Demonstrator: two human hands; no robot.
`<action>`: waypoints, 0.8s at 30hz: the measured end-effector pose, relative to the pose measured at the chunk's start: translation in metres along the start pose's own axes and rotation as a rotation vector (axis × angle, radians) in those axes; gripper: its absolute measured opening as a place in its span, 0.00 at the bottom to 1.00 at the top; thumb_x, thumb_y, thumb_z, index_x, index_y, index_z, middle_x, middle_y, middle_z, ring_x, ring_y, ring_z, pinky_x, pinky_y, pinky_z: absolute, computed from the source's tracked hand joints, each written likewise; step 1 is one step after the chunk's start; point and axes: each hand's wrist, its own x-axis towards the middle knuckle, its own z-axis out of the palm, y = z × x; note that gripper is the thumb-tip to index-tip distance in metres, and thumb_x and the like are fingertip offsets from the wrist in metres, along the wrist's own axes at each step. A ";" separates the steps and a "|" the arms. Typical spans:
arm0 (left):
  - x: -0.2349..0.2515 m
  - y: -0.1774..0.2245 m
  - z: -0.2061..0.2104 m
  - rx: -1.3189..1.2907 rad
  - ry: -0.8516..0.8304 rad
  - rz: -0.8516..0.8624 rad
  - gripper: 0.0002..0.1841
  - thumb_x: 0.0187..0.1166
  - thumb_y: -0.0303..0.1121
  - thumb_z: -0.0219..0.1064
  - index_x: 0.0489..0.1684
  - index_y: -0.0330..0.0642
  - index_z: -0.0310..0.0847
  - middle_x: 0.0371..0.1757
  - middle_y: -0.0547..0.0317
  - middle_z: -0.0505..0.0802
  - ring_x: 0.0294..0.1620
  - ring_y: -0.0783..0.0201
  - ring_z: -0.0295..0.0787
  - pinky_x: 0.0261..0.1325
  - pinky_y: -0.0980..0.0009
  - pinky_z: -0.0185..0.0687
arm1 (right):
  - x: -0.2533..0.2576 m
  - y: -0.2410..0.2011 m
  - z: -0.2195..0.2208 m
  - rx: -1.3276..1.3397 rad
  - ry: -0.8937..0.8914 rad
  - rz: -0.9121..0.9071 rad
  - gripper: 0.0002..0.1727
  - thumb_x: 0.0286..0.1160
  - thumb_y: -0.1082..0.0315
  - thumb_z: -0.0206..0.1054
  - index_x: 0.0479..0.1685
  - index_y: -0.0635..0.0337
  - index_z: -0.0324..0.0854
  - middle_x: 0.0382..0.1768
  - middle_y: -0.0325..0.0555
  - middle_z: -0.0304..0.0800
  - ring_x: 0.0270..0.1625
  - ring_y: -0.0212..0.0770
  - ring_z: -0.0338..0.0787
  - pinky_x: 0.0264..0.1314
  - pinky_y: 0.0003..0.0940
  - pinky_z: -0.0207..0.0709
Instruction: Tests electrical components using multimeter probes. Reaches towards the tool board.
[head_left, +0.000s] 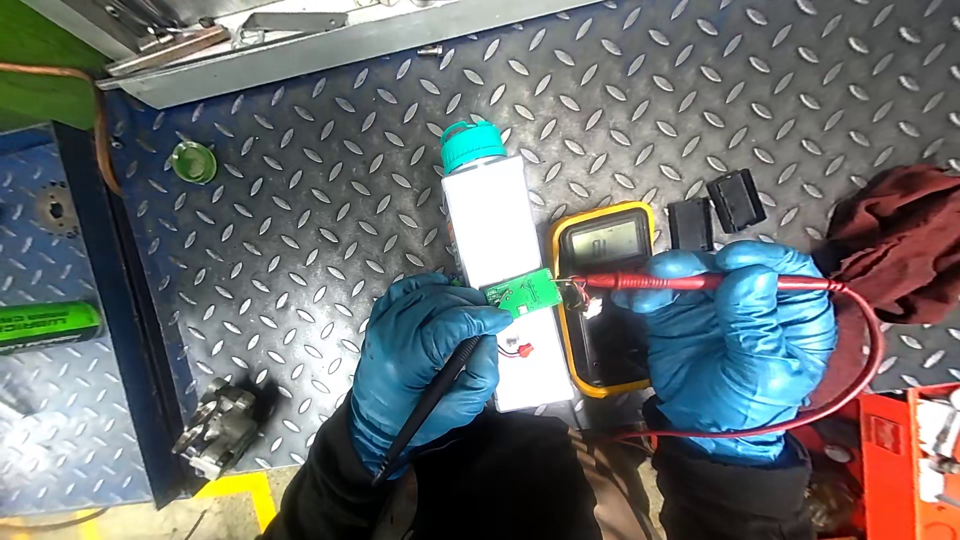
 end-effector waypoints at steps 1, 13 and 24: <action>0.000 0.000 0.000 0.001 0.000 0.002 0.08 0.73 0.29 0.69 0.43 0.42 0.95 0.44 0.57 0.98 0.55 0.61 0.94 0.75 0.52 0.80 | 0.001 0.000 0.001 -0.001 0.004 -0.004 0.10 0.92 0.68 0.53 0.58 0.56 0.79 0.50 0.52 0.95 0.45 0.48 0.97 0.49 0.40 0.94; -0.003 0.001 -0.001 0.025 -0.008 -0.001 0.08 0.73 0.30 0.69 0.43 0.43 0.95 0.45 0.58 0.98 0.58 0.61 0.93 0.76 0.53 0.79 | 0.008 -0.001 0.034 -0.096 -0.190 -0.066 0.10 0.90 0.67 0.57 0.58 0.56 0.81 0.48 0.48 0.96 0.42 0.45 0.97 0.45 0.36 0.94; -0.003 -0.001 -0.001 0.010 -0.015 0.001 0.09 0.74 0.31 0.69 0.45 0.45 0.95 0.46 0.57 0.98 0.59 0.60 0.93 0.76 0.54 0.79 | 0.006 -0.001 0.039 -0.121 -0.213 -0.066 0.09 0.90 0.67 0.59 0.57 0.57 0.82 0.48 0.48 0.97 0.43 0.45 0.97 0.48 0.38 0.94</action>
